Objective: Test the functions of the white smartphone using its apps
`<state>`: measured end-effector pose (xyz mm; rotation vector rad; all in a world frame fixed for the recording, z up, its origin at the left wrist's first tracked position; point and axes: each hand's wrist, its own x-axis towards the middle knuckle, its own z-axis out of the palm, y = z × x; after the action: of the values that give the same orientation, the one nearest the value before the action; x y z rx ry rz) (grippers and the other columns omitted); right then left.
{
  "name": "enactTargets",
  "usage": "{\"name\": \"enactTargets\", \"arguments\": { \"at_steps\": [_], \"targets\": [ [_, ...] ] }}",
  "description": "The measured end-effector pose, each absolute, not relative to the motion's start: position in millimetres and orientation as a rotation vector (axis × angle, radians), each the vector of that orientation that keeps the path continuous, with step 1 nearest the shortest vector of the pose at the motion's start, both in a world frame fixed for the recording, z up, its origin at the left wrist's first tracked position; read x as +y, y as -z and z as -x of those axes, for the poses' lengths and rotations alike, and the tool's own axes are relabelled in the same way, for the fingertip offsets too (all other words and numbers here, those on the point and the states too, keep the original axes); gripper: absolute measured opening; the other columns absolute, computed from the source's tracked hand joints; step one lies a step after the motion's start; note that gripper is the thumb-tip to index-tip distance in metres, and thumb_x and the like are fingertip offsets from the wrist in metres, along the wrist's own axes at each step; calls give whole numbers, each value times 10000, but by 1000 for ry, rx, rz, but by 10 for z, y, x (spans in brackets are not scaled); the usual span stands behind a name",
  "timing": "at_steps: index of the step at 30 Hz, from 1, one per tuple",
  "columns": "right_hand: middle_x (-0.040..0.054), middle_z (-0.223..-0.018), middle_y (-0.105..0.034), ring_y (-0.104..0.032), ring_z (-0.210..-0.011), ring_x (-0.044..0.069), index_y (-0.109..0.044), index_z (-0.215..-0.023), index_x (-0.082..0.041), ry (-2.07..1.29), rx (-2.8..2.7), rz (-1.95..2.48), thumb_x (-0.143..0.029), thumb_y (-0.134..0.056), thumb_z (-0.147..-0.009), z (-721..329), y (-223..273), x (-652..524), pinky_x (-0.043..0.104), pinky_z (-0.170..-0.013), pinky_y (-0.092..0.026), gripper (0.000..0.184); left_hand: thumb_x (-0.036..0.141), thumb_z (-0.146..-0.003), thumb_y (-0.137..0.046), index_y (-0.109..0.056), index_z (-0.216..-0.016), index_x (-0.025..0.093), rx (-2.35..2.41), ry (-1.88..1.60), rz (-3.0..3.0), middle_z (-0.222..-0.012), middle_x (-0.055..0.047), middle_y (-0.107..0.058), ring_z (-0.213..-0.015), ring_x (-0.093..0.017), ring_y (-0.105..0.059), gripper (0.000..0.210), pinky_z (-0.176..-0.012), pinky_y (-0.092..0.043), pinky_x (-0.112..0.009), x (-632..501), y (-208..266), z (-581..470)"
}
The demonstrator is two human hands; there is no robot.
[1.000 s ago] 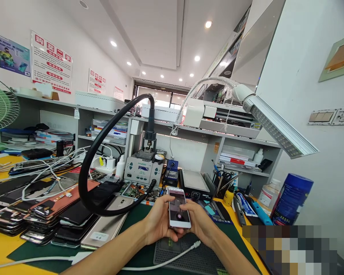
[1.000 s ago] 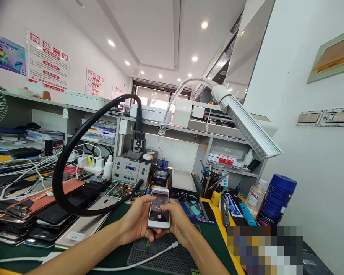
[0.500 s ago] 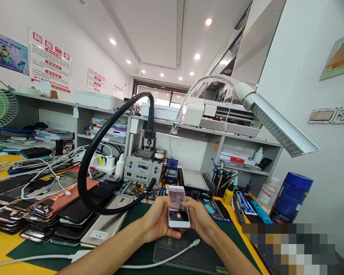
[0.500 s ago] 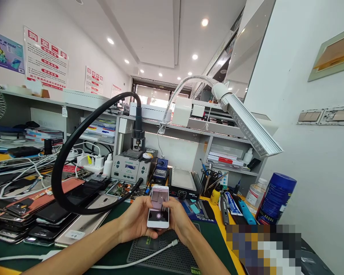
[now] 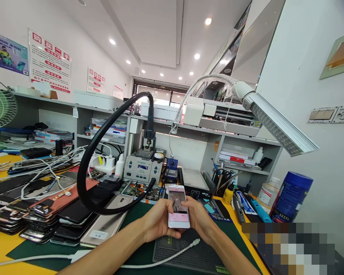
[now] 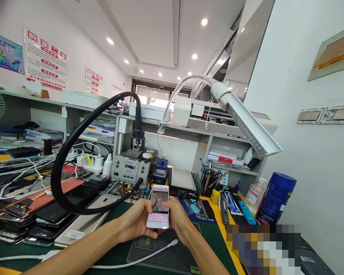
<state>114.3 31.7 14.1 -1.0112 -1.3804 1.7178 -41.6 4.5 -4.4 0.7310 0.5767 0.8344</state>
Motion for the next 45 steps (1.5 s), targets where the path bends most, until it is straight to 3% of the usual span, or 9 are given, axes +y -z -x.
{"name": "enactTargets", "arguments": {
  "at_steps": [6,13,21,30,45],
  "targets": [
    [42,-855,-650,-605,-743,216,-572,-1046,-185,-1716,-1358,1002,-296,-565,-697,-1137,-124,339,303,-569,-478,367,193,-564,-496,-615,-918,79,589,-845,-764,-797,-126,-655,-670,-202,-636,390,-552,-530,-269,62,78,414],
    [35,-877,-667,-610,-706,200,-572,-1077,-192,-1822,-1423,917,-133,-521,-567,-1210,-108,389,298,-548,-486,516,224,-585,-488,-628,-949,85,575,-848,-762,-782,-110,-642,-658,-196,-615,414,-547,-518,-268,48,54,410],
    [48,-946,-682,-616,-743,194,-571,-1155,-203,-1809,-1471,884,-96,-515,-563,-1228,-76,410,283,-583,-486,605,238,-578,-491,-624,-960,88,580,-836,-745,-806,-120,-645,-661,-206,-618,432,-550,-522,-276,60,51,418],
    [54,-868,-641,-602,-714,209,-570,-1125,-180,-1795,-1465,957,-143,-514,-615,-1219,-83,416,325,-562,-512,515,229,-577,-496,-608,-992,112,617,-847,-745,-799,-111,-644,-668,-220,-633,446,-546,-530,-292,67,68,420],
    [70,-914,-664,-609,-733,218,-590,-1104,-173,-1775,-1433,981,-169,-532,-612,-1163,-123,380,313,-542,-503,496,190,-589,-500,-608,-969,79,648,-858,-738,-815,-126,-660,-684,-206,-640,410,-547,-540,-274,69,94,406]
  ]
}}
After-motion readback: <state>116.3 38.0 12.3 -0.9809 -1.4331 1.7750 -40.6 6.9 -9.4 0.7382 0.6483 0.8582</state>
